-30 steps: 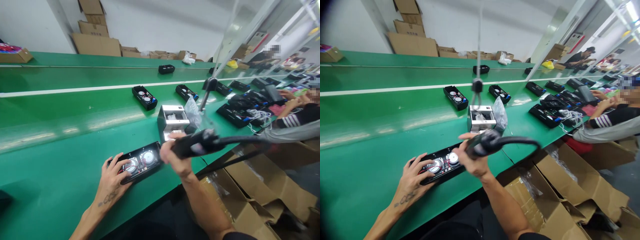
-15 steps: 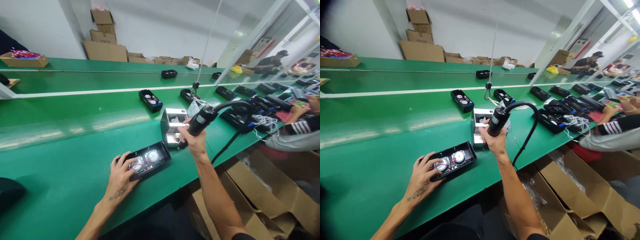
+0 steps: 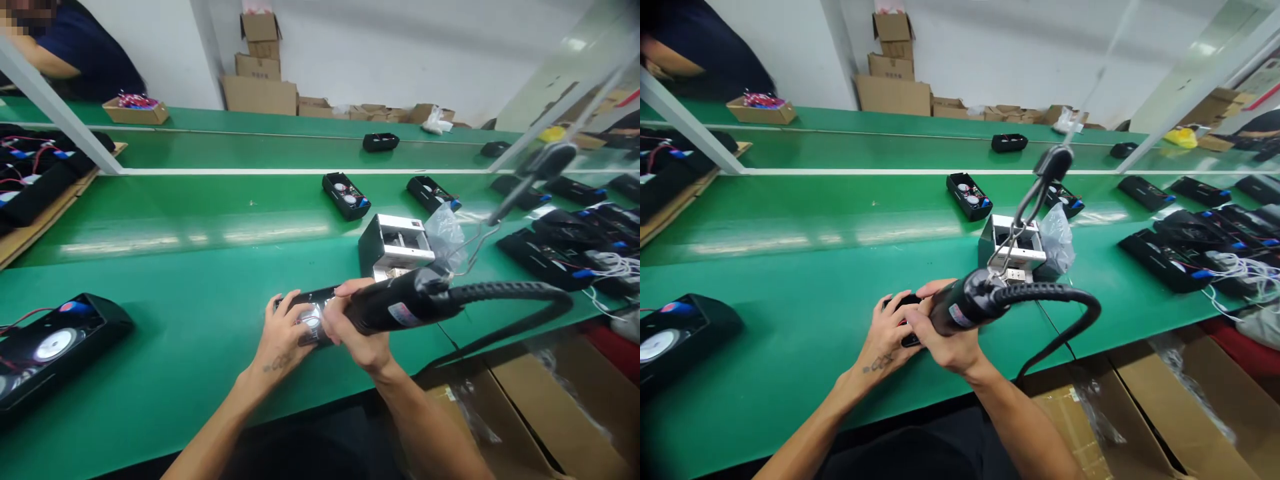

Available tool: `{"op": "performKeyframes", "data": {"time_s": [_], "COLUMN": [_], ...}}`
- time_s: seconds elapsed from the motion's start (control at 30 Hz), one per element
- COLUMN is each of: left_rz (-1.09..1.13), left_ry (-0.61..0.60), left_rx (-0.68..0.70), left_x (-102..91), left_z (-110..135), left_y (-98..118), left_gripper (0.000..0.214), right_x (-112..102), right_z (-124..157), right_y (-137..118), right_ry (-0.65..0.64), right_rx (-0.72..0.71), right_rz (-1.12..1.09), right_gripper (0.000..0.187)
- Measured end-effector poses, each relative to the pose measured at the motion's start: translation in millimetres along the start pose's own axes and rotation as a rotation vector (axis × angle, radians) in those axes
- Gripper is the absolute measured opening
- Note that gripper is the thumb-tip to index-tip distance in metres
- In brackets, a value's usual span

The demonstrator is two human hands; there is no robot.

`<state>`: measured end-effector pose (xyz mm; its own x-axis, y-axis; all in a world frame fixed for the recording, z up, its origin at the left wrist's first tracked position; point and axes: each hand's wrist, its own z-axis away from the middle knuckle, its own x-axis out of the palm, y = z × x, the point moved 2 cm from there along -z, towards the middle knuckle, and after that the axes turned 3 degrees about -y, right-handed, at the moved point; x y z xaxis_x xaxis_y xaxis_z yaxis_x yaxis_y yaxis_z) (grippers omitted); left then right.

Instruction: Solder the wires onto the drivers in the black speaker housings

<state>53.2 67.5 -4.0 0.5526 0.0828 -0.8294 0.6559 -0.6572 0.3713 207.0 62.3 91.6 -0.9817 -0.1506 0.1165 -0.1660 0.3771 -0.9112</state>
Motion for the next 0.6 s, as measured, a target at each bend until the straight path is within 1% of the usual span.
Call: {"op": "performKeyframes", "data": {"time_s": [0.13, 0.2, 0.3, 0.37, 0.43, 0.5, 0.6], "left_rz": [0.015, 0.018, 0.021, 0.019, 0.013, 0.007, 0.011], "left_ry": [-0.017, -0.019, -0.018, -0.027, -0.028, -0.023, -0.022], "left_rx": [-0.018, -0.023, -0.020, -0.014, -0.013, -0.015, -0.014], "left_x": [0.3, 0.5, 0.1, -0.7, -1.8, -2.3, -1.6], "left_z": [-0.1, 0.2, 0.6, 0.5, 0.4, 0.7, 2.1], "left_y": [0.2, -0.2, -0.2, 0.4, 1.1, 1.5, 0.6], "left_gripper": [0.026, 0.027, 0.022, 0.021, 0.026, 0.029, 0.026], "right_x": [4.6, 6.7, 10.0, 11.8, 12.9, 12.9, 10.1], "right_z": [-3.5, -4.6, -5.9, -6.3, -6.3, -6.1, -6.2], "right_y": [4.2, 7.4, 10.0, 8.4, 4.7, 1.2, -0.1], "right_ry": [-0.030, -0.053, -0.062, -0.047, -0.046, -0.069, -0.102], "right_rx": [-0.014, -0.010, -0.024, -0.059, -0.100, -0.123, -0.140], "right_rz": [0.018, 0.017, 0.035, 0.096, 0.193, 0.281, 0.343], "right_gripper": [0.024, 0.023, 0.023, 0.023, 0.023, 0.021, 0.017]}}
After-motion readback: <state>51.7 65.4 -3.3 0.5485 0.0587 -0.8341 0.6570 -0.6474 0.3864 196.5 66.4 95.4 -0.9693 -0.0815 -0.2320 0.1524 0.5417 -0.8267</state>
